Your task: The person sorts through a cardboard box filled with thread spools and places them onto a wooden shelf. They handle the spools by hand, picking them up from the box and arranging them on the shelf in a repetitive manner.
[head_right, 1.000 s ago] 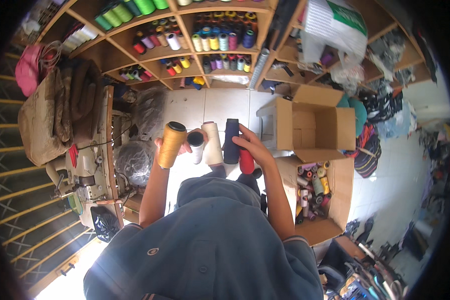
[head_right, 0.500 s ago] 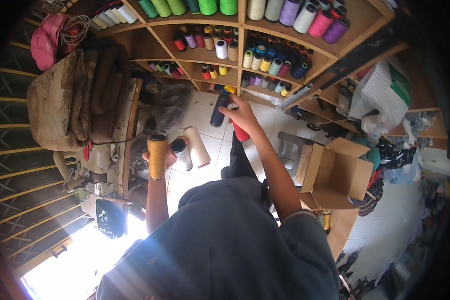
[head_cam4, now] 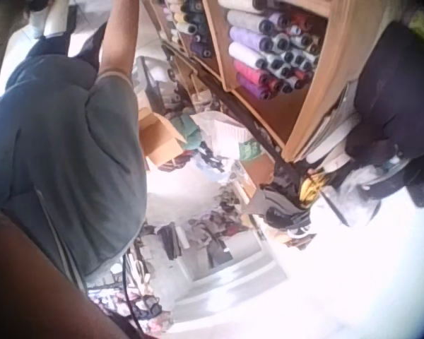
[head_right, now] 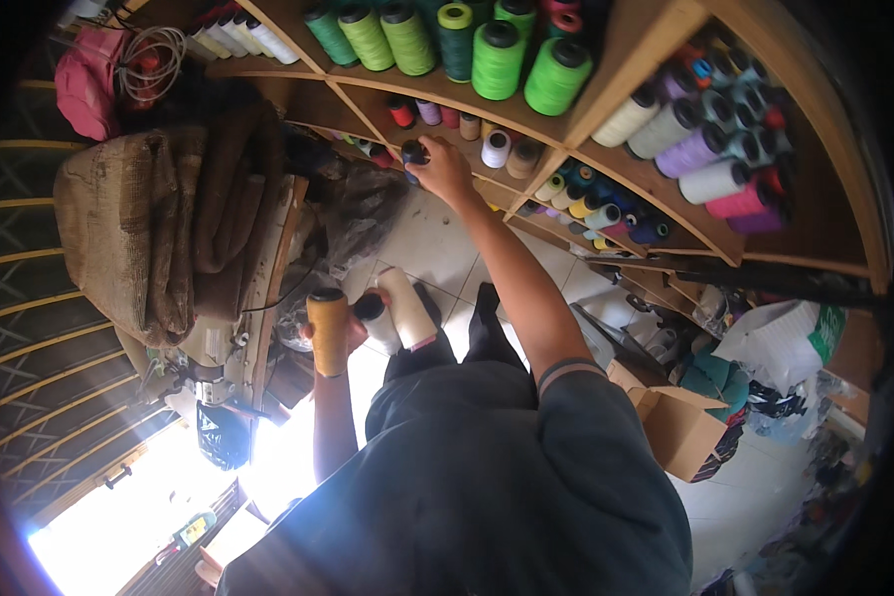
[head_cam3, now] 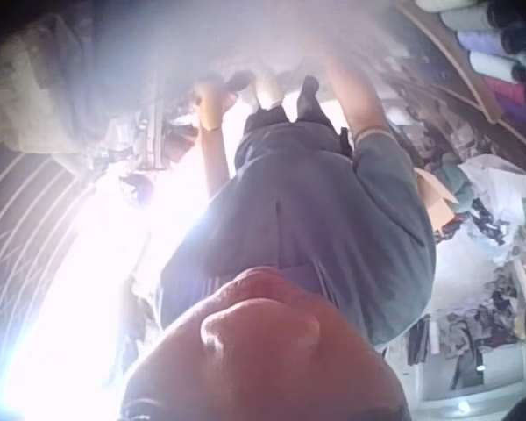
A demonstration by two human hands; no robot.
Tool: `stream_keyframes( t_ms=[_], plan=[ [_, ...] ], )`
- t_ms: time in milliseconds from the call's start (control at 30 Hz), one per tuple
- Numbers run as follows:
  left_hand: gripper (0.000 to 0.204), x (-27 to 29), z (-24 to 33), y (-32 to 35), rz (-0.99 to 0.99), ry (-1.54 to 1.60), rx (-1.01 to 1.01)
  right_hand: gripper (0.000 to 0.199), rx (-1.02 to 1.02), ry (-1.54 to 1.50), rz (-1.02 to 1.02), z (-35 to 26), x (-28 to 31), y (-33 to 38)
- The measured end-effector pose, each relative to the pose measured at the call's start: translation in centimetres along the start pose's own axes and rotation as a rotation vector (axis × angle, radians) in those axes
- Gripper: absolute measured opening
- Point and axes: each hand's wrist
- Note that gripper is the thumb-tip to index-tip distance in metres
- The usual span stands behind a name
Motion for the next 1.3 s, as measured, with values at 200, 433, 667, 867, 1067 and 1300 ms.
stream_keyframes(
  t_ms=[200,433,667,867,1067,1300],
  plan=[
    [0.079,5.3,2.4,-4.0,-0.021,0.054,-0.006,0.054,-0.06,0.144,-0.009,1.8,-3.2,-4.8],
    [0.081,10.4,7.1,-5.7,-0.074,0.101,0.087,0.043,-0.133,0.146,0.052,2.7,-6.0,-8.1],
    [0.087,15.0,9.0,-7.6,-0.194,0.164,0.053,0.047,-0.175,0.295,0.124,2.8,-8.2,-9.6],
    [0.085,17.9,10.6,-9.3,-0.25,0.161,0.106,0.05,-0.262,0.328,0.095,2.1,-9.6,-10.3],
    [0.082,19.6,11.5,-10.0,-0.25,0.18,0.177,0.052,-0.221,0.19,0.228,2.8,-10.7,-9.2],
    [0.079,20.4,11.9,-10.3,-0.235,0.244,0.24,0.059,-0.261,-0.086,0.438,4.0,-9.8,-8.0]
  ],
)
Point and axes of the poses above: each hand's wrist, its own y-axis away from the middle knuckle, its own x-axis out of the back of the hand, z = x × y, and after that the axes turned 5 degrees about -z, right-handed
